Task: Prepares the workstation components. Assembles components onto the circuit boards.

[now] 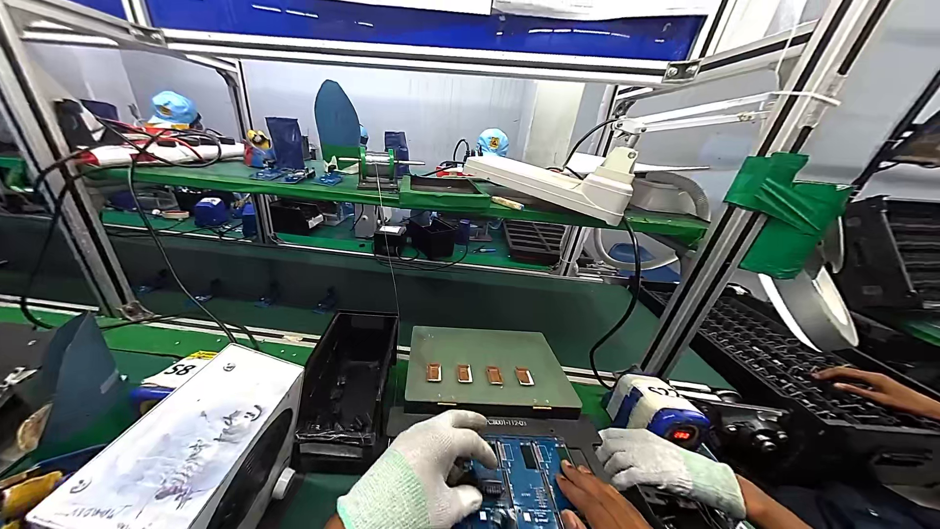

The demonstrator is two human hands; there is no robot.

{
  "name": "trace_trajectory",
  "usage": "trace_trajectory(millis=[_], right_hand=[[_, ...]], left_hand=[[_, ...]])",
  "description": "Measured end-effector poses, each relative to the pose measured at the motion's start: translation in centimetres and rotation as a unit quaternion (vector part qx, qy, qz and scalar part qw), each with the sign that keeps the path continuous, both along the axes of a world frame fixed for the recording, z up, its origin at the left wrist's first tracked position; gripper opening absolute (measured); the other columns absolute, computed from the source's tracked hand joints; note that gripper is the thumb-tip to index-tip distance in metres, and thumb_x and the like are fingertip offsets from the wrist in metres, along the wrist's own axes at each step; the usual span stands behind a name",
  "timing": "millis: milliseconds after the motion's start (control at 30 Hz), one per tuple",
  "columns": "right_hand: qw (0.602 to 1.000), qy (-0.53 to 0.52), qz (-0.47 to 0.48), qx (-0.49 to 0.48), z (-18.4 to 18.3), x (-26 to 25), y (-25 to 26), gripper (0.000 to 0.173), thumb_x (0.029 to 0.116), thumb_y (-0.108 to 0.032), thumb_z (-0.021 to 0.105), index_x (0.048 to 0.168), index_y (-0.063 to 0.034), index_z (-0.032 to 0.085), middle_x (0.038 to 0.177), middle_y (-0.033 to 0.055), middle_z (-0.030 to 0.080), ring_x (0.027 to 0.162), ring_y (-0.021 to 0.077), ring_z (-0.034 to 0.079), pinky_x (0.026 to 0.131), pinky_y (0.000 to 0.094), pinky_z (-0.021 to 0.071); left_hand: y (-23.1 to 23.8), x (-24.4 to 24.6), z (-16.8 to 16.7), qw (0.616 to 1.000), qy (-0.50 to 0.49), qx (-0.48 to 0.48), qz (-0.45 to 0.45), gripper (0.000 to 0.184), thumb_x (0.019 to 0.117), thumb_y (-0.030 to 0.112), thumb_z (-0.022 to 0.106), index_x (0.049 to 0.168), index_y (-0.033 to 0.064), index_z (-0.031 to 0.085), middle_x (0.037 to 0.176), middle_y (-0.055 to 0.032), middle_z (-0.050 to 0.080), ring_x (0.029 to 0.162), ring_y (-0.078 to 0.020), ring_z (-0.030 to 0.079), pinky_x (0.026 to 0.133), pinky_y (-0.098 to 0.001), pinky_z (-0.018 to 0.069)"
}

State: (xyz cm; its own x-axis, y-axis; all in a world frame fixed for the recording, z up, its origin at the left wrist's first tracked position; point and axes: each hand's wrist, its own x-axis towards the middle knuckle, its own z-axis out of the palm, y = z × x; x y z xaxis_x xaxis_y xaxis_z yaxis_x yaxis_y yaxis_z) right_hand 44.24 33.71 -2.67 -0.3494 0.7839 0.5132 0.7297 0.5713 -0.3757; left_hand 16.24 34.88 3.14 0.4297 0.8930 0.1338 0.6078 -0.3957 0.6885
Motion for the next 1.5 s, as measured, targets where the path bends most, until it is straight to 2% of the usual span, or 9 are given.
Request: trace_trajectory(millis=[133,333,500,567,667,833,1067,1233,1500], right_hand=[[1.000,0.001,-0.004,-0.005,0.1,0.0,-0.1,0.038,0.1088,-0.030,0.048,0.128,-0.0057,0.071,0.138,0.0142,0.067,0.136,0.0297,0.058,0.118,0.0479,0.0413],[1.000,0.001,0.000,-0.022,0.2,0.1,-0.1,0.037,0.1073,-0.029,0.052,0.128,-0.0050,0.071,0.139,0.0149,0.066,0.137,0.0305,0.057,0.119,0.0481,0.0403],[0.999,0.008,0.015,-0.037,1.1,0.5,-0.2,0.035,0.1030,-0.032,0.062,0.123,-0.0066,0.075,0.137,0.0148,0.067,0.137,0.0317,0.056,0.119,0.0484,0.0411],[0.999,0.037,0.021,-0.029,2.3,0.2,-0.5,0.030,0.0990,-0.030,0.070,0.117,-0.0072,0.077,0.127,0.0120,0.072,0.131,0.0301,0.060,0.114,0.0471,0.0452],[0.996,0.053,0.044,-0.055,3.9,-0.3,-0.6,0.028,0.0948,-0.030,0.075,0.113,-0.0094,0.079,0.102,0.0051,0.078,0.100,0.0209,0.070,0.091,0.0409,0.0556],[0.980,-0.014,0.127,-0.156,5.1,-0.5,0.8,0.033,0.0970,-0.033,0.072,0.120,-0.0094,0.076,0.097,0.0108,0.071,0.076,0.0201,0.066,0.067,0.0374,0.0559],[0.969,-0.078,0.152,-0.177,6.4,-0.8,0.1,0.029,0.1022,-0.020,0.063,0.127,-0.0080,0.072,0.103,0.0167,0.068,0.085,0.0286,0.068,0.077,0.0461,0.0577],[0.979,-0.038,0.110,-0.170,5.9,-0.6,-0.9,0.025,0.1039,-0.019,0.059,0.119,-0.0076,0.075,0.105,0.0166,0.067,0.091,0.0288,0.068,0.079,0.0458,0.0577],[0.980,0.138,0.075,-0.121,5.0,1.5,0.7,0.014,0.0928,-0.004,0.069,0.105,-0.0005,0.075,0.123,0.0175,0.064,0.103,0.0214,0.071,0.089,0.0354,0.0638]], left_hand=[[0.3,-1.4,-0.1,0.997,-0.078,0.014,-0.001,0.035,0.0906,0.025,0.075,0.125,0.0196,0.072,0.153,-0.0025,0.052,0.112,-0.0144,0.069,0.085,-0.0356,0.0634],[3.0,-5.1,-2.8,0.879,-0.125,0.277,0.367,0.028,0.1000,0.021,0.058,0.122,0.0133,0.073,0.132,-0.0015,0.069,0.112,-0.0124,0.070,0.092,-0.0360,0.0617],[5.0,-8.8,-5.8,0.828,-0.118,0.253,0.486,0.028,0.1016,0.016,0.057,0.125,0.0113,0.071,0.129,-0.0087,0.069,0.112,-0.0222,0.070,0.096,-0.0468,0.0580],[5.6,-8.9,-6.8,0.833,-0.132,0.226,0.488,0.027,0.1008,0.018,0.060,0.125,0.0118,0.071,0.128,-0.0093,0.069,0.108,-0.0229,0.071,0.093,-0.0470,0.0596],[5.6,-8.4,-6.8,0.836,-0.130,0.225,0.483,0.024,0.1002,0.017,0.061,0.121,0.0135,0.073,0.124,-0.0063,0.071,0.108,-0.0208,0.071,0.093,-0.0459,0.0599],[6.5,-10.8,-7.4,0.870,0.041,0.151,0.467,0.029,0.0992,0.010,0.058,0.124,0.0097,0.073,0.127,-0.0137,0.070,0.122,-0.0326,0.065,0.106,-0.0555,0.0491],[7.7,-11.9,-7.6,0.886,0.181,-0.089,0.417,0.051,0.0956,0.042,0.065,0.138,0.0130,0.064,0.133,-0.0183,0.067,0.129,-0.0374,0.060,0.108,-0.0607,0.0450],[9.3,-11.1,-6.9,0.861,0.324,-0.155,0.361,0.040,0.0927,0.032,0.068,0.129,0.0156,0.070,0.136,-0.0168,0.064,0.137,-0.0411,0.051,0.104,-0.0612,0.0481],[8.5,-10.2,-5.9,0.854,0.300,-0.166,0.391,0.026,0.0906,0.024,0.066,0.114,0.0182,0.074,0.120,-0.0127,0.073,0.115,-0.0353,0.068,0.092,-0.0618,0.0539]])
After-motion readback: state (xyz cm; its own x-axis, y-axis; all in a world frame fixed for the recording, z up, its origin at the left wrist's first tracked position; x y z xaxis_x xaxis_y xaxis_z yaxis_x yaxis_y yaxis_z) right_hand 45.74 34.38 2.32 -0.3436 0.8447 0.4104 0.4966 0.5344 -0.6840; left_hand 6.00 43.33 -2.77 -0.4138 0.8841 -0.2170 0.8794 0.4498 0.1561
